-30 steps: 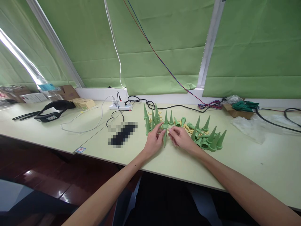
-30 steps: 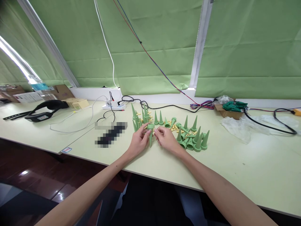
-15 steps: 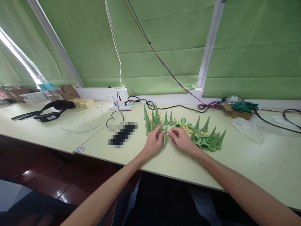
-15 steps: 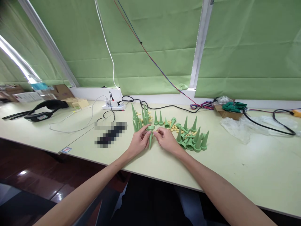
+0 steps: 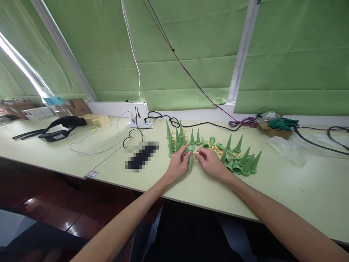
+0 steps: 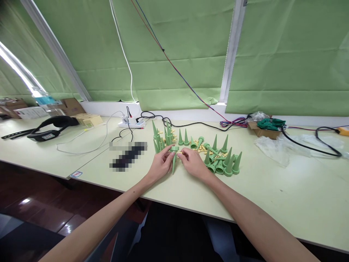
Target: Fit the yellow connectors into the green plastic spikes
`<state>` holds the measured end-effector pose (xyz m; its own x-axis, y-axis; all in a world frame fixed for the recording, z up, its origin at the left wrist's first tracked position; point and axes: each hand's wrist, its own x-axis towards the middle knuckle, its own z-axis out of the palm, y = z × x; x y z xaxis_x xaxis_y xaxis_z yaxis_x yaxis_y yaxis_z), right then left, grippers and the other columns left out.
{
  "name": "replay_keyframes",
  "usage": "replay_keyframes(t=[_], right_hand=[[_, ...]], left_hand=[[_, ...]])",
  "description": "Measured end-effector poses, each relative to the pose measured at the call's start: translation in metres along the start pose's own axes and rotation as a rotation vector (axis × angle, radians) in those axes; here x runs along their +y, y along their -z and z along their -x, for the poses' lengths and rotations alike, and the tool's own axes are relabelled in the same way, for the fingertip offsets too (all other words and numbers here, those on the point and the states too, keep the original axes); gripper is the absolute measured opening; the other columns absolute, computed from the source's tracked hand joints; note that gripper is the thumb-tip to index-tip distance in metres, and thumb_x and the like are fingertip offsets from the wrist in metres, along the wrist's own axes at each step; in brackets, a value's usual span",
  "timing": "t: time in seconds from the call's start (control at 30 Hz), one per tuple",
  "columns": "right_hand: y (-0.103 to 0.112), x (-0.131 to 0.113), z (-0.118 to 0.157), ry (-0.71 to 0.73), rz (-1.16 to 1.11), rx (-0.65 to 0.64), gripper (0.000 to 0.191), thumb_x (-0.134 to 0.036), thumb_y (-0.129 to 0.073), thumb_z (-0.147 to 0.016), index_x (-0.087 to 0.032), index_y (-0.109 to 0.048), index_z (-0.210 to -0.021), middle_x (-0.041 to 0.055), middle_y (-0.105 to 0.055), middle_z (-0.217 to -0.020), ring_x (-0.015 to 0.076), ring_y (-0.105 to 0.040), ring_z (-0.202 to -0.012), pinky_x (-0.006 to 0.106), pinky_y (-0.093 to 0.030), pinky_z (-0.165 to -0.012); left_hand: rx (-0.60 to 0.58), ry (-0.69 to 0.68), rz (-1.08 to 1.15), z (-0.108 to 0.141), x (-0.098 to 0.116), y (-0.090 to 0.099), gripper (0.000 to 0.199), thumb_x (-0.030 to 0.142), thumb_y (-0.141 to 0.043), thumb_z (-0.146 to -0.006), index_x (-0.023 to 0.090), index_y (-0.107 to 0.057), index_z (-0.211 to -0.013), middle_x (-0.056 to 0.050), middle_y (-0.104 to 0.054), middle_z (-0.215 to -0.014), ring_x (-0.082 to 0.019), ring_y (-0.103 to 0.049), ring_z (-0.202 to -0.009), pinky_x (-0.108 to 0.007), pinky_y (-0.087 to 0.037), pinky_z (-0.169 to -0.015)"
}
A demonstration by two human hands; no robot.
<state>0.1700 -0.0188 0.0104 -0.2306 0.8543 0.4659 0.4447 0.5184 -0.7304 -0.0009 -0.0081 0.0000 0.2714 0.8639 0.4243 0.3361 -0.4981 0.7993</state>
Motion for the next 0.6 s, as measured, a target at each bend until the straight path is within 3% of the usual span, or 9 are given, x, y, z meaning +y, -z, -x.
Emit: replay_keyframes(t=[0.33, 0.6], right_hand=[[-0.0006, -0.0023, 0.0005, -0.002, -0.017, 0.024, 0.039, -0.045, -0.046, -0.094, -0.02, -0.047, -0.065, -0.003, -0.044, -0.057, 0.013, -0.038, -0.054, 0.027, -0.03, -0.055], [-0.0017, 0.0008, -0.0015, -0.033, -0.069, 0.074, 0.048, -0.052, -0.044, -0.094, -0.02, -0.046, -0.058, -0.0024, -0.043, -0.052, 0.0126, -0.038, -0.05, 0.027, -0.03, -0.052]], left_hand=[[0.008, -0.022, -0.011, 0.0016, 0.0075, 0.0011, 0.047, 0.043, -0.043, -0.096, 0.018, -0.045, -0.136, 0.005, -0.05, -0.058, -0.01, -0.043, -0.048, -0.022, -0.036, -0.05], [-0.013, -0.028, 0.024, 0.0015, 0.0082, 0.0017, 0.038, 0.039, -0.034, -0.098, 0.021, -0.047, -0.129, -0.002, -0.063, -0.079, -0.007, -0.047, -0.045, -0.022, -0.041, -0.048]])
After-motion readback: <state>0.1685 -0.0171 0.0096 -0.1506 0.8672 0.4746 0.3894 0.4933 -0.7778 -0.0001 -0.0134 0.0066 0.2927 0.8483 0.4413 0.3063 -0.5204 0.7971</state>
